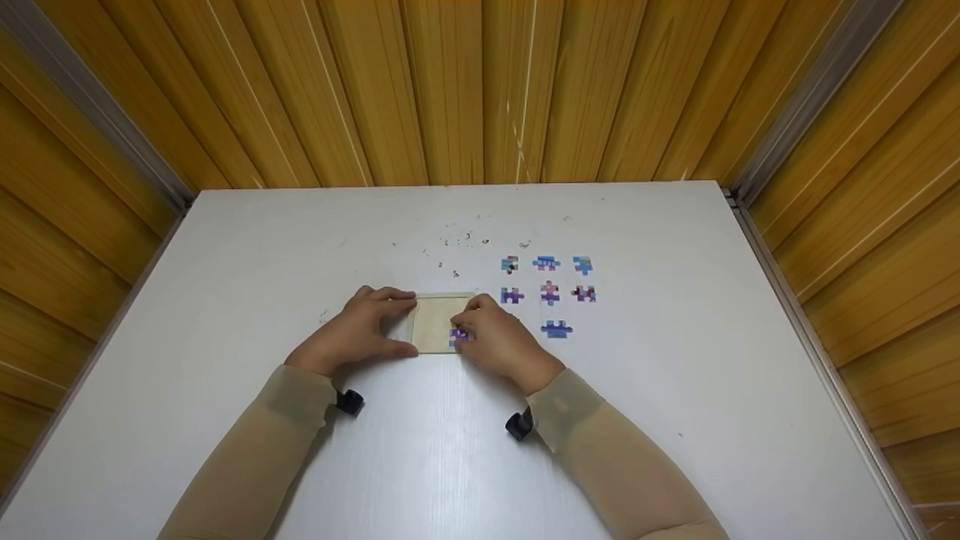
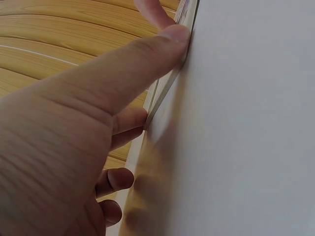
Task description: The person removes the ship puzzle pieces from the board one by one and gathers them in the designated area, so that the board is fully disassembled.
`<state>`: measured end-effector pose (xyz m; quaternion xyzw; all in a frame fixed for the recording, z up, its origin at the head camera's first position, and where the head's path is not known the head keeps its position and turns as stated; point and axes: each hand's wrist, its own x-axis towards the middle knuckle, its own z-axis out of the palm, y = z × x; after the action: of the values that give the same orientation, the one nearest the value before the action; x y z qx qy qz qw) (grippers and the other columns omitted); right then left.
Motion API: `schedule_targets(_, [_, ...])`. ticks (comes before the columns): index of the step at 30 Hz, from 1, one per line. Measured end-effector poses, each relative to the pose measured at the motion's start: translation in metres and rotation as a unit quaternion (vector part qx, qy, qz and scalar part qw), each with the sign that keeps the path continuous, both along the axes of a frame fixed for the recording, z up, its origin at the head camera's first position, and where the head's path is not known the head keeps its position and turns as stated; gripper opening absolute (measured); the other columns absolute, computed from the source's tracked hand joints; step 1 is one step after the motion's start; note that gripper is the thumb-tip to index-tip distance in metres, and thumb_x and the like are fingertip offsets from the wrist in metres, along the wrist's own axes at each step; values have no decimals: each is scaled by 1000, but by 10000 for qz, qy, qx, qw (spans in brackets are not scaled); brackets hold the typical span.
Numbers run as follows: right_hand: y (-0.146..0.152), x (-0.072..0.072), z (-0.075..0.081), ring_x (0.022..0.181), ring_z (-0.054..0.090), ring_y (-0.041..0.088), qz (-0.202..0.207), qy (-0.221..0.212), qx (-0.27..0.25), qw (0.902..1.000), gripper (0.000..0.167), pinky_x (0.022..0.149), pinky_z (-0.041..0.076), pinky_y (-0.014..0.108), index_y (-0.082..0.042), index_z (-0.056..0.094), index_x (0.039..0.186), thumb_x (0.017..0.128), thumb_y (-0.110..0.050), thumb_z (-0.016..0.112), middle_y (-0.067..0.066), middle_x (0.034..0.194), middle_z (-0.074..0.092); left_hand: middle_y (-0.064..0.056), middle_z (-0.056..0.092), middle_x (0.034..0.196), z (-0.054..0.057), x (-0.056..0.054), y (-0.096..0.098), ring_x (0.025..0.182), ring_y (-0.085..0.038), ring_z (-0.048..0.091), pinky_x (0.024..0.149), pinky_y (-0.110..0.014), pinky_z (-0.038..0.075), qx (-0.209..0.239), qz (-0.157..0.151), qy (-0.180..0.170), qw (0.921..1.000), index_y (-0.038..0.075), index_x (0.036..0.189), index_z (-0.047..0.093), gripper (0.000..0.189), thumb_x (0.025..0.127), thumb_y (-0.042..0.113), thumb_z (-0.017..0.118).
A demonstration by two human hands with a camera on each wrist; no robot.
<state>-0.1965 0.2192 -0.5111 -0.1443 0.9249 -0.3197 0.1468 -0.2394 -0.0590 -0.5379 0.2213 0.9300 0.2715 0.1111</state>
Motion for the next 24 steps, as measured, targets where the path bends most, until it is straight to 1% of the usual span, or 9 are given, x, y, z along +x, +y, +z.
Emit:
schedule_targets(3, [0, 0, -1, 138, 62, 34, 34, 175, 146, 9997, 39, 122, 52, 56, -11, 78, 145, 108, -20, 75, 12, 157, 57, 3, 58, 171, 1, 0, 0, 149, -29, 49, 128, -48, 46, 33, -1, 20, 10000, 18, 163, 63, 91, 87, 51, 99])
schedule_targets(6, [0, 0, -3, 135, 63, 33, 45, 276, 236, 9993, 35, 120, 53, 56, -13, 80, 142, 108, -20, 75, 11, 156, 57, 4, 58, 171, 1, 1, 0, 149, -28, 50, 128, -48, 46, 39, 9, 24, 10000, 18, 163, 63, 90, 86, 50, 99])
schedule_targets(9, [0, 0, -4, 134, 63, 32, 25, 271, 200, 9994, 33, 120, 53, 56, -15, 81, 140, 107, -19, 75, 9, 154, 57, 5, 58, 170, 1, 0, 0, 148, -27, 50, 128, -47, 46, 8, 26, 18, 10000, 19, 163, 63, 90, 86, 51, 99])
schedule_targets(14, [0, 0, -6, 128, 65, 32, 92, 378, 173, 9991, 28, 116, 55, 56, -16, 84, 134, 107, -17, 76, 10, 152, 58, 5, 58, 170, 1, 0, 0, 149, -26, 50, 128, -47, 46, 25, 31, -6, 10000, 20, 163, 64, 90, 86, 52, 99])
schedule_targets(16, [0, 0, -7, 128, 65, 33, 117, 410, 170, 9989, 26, 116, 55, 56, -16, 84, 132, 108, -15, 75, 11, 151, 58, 5, 58, 170, 0, 0, 0, 150, -27, 50, 129, -47, 45, 31, 9, 15, 10000, 20, 163, 64, 90, 86, 52, 99])
schedule_targets(24, [-2, -1, -8, 138, 65, 36, 199, 421, 55, 9989, 24, 122, 52, 59, -14, 82, 130, 108, -12, 74, 13, 151, 59, 5, 59, 169, 0, -1, -2, 149, -27, 50, 128, -46, 47, 37, -42, 36, 10000, 20, 164, 62, 91, 87, 53, 98])
